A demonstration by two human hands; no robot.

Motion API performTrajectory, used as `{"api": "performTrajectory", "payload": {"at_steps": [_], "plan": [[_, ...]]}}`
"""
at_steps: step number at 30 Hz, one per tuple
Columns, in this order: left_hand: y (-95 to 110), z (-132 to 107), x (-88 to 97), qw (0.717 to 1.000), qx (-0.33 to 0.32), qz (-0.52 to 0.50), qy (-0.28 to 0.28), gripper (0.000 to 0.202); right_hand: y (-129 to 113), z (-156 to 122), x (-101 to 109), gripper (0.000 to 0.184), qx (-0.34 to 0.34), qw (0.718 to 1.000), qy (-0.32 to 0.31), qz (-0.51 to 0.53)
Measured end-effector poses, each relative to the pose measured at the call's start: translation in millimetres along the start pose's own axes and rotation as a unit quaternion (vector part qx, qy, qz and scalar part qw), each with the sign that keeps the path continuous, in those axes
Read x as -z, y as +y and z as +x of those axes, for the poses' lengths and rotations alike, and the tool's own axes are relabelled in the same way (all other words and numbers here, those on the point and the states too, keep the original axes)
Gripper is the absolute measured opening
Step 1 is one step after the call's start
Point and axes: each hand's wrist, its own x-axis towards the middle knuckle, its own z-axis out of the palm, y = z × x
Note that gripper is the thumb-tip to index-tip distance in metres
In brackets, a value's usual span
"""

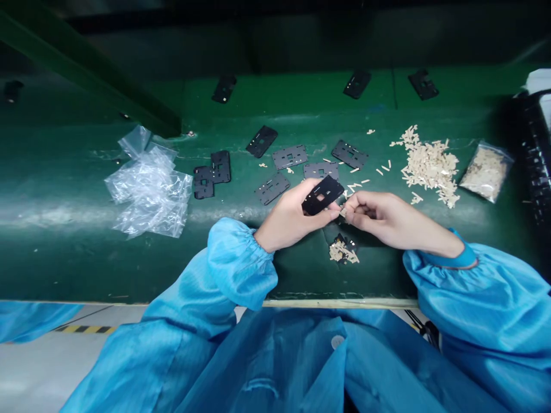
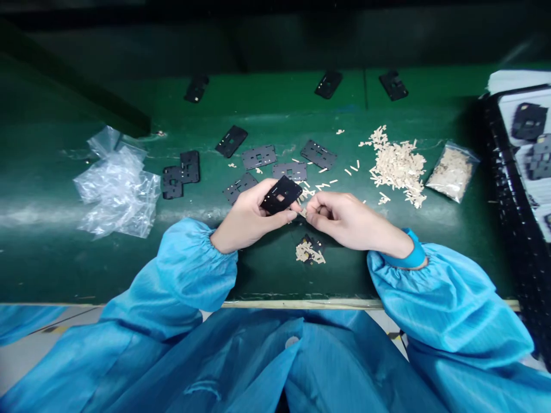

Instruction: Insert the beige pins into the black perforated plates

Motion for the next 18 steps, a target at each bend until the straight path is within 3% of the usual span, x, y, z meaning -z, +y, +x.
{"api": "performTrajectory", "payload": {"at_steps": [7,11,16,18], "plan": [[0.3,1.7,-5.1,0.998,-0.012,0.049,0.044,0.027,3.5,1.3,-6.5,0.019,-0.025,0.999,0.008,0.032],[0.8,3.4,-3.4,0.997,0.012,0.015,0.081,0.025,2.6,-1.5,-1.6,0.018,-0.032,0.998,0.02,0.06],[1.5,3.4,-2.2,0.994,0.052,-0.052,0.081,0.024,-7.5,-4.1,5.6,0.02,-0.055,0.995,-0.083,0.031],[2.0,2.3,-4.6,0.994,0.051,-0.062,0.078,0.025,-11.0,-1.8,2.7,0.023,-0.063,0.996,-0.042,0.051]]}}
